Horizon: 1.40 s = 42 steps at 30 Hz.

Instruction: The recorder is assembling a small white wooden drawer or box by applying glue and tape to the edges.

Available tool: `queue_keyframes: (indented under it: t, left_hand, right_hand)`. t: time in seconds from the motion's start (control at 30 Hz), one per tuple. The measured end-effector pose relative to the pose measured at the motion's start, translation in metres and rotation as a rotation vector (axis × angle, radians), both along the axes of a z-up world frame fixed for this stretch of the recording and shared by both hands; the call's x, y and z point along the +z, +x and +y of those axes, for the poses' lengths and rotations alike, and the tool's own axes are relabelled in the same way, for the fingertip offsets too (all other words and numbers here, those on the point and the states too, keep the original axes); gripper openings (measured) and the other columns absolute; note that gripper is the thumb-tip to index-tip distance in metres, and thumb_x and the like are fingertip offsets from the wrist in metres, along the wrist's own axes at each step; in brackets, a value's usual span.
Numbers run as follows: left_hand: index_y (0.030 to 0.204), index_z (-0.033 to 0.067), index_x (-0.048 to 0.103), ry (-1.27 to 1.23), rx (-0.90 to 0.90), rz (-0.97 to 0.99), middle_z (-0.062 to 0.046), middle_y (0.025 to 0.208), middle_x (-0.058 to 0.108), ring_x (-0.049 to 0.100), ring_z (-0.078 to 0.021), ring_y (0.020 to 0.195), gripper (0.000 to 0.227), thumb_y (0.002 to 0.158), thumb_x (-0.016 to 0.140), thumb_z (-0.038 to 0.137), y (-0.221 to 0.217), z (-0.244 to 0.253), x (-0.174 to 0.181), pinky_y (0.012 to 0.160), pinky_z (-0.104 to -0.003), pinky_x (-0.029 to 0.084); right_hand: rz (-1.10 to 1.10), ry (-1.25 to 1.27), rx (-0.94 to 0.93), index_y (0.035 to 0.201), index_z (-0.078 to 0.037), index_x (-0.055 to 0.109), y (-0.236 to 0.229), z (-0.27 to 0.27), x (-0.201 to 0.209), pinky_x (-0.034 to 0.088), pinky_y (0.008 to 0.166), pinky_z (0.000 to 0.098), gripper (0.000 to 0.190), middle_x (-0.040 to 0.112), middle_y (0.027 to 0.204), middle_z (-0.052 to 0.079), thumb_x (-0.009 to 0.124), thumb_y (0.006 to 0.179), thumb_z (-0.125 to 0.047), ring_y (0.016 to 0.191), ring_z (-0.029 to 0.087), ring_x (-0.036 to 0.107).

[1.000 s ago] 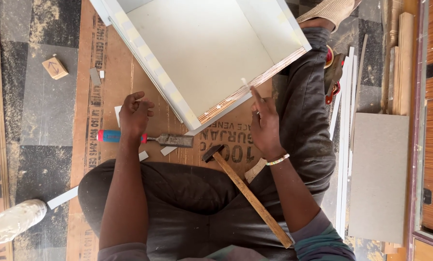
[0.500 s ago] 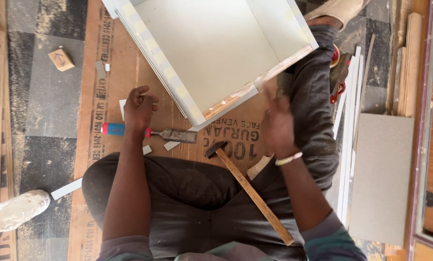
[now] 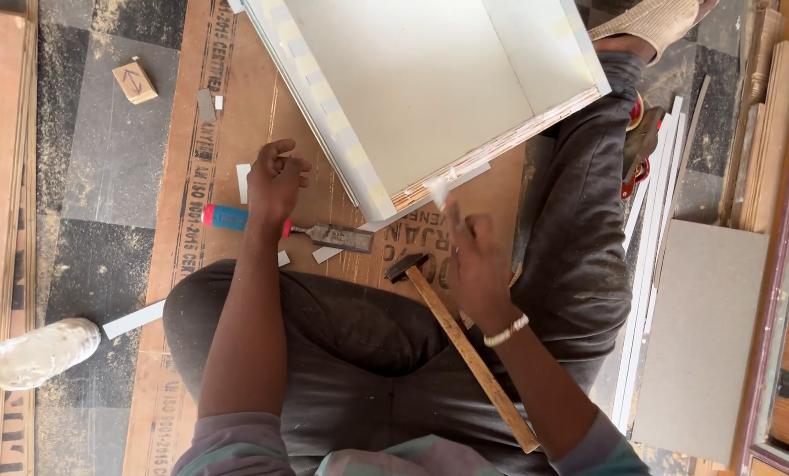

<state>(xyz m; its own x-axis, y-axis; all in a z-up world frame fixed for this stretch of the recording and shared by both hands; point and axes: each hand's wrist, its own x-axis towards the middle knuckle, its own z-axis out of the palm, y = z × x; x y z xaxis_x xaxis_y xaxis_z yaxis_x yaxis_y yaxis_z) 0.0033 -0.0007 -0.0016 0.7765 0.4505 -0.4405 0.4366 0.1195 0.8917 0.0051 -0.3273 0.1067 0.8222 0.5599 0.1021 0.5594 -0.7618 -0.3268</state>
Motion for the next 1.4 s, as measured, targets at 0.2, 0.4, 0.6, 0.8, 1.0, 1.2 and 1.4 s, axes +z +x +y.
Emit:
queue_keyframes:
  t: [0.2,0.4,0.6,0.8,1.0,1.2,1.4]
  left_hand:
    - [0.136,-0.0027,0.055,-0.023,0.012,-0.055,-0.013,0.106,0.073,0.070,-0.0145,0.080,0.045,0.095,0.057,0.017,0.000,0.001,-0.012,0.075,-0.029,0.057]
    - [0.137,-0.0003,0.055,0.009,-0.005,0.011,-0.012,0.104,0.075,0.071,-0.0144,0.080,0.045,0.096,0.055,0.018,0.000,0.002,0.005,0.076,-0.029,0.055]
    - [0.137,-0.0007,0.055,0.001,0.003,-0.006,-0.012,0.103,0.075,0.071,-0.0149,0.080,0.046,0.096,0.056,0.018,-0.002,0.000,0.004,0.077,-0.029,0.056]
    - [0.137,-0.0004,0.056,0.006,0.001,-0.013,-0.011,0.101,0.075,0.072,-0.0152,0.079,0.046,0.095,0.056,0.018,0.001,0.001,-0.001,0.077,-0.029,0.056]
    - [0.136,0.0011,0.057,-0.004,0.007,-0.025,-0.010,0.099,0.074,0.071,-0.0148,0.078,0.044,0.096,0.058,0.018,0.000,0.000,-0.005,0.075,-0.030,0.055]
    - [0.136,0.0013,0.056,-0.021,0.018,-0.007,-0.010,0.101,0.074,0.071,-0.0145,0.078,0.043,0.096,0.058,0.018,0.002,0.000,-0.002,0.076,-0.030,0.056]
    - [0.136,0.0010,0.056,-0.006,0.002,-0.012,-0.010,0.100,0.074,0.071,-0.0139,0.079,0.044,0.096,0.058,0.020,0.002,0.000,-0.002,0.076,-0.030,0.056]
  right_hand:
    - [0.081,0.105,-0.111,0.156,-0.011,0.042,0.021,-0.009,0.022,0.051,0.055,0.0278,0.074,0.054,0.108,0.014,0.060,0.089,0.013,0.077,0.018,0.058]
    - [0.298,0.116,-0.085,0.157,-0.012,0.044,0.014,0.014,0.022,0.049,0.058,0.0321,0.072,0.053,0.102,0.009,0.055,0.091,0.014,0.077,0.018,0.054]
    - [0.259,0.460,0.060,0.164,-0.014,0.037,0.002,0.018,0.009,0.051,0.077,0.0318,0.067,0.048,0.103,0.006,0.053,0.104,0.013,0.091,0.016,0.052]
    - [0.221,0.175,0.143,0.160,-0.012,0.041,-0.021,0.016,0.022,0.053,0.071,0.0316,0.074,0.048,0.101,0.010,0.057,0.091,0.010,0.085,0.017,0.055]
    - [0.053,0.147,0.048,0.162,-0.008,0.039,0.012,0.007,0.019,0.048,0.074,0.0334,0.077,0.052,0.102,0.010,0.056,0.090,0.013,0.089,0.019,0.054]
    - [0.369,0.341,0.134,0.158,-0.006,0.049,-0.016,0.030,0.029,0.045,0.075,0.0303,0.060,0.047,0.096,0.008,0.058,0.101,0.011,0.083,0.017,0.049]
    - [0.408,0.405,0.025,0.161,-0.010,0.043,-0.004,0.025,0.032,0.048,0.075,0.0271,0.075,0.048,0.099,0.005,0.051,0.091,0.014,0.087,0.014,0.051]
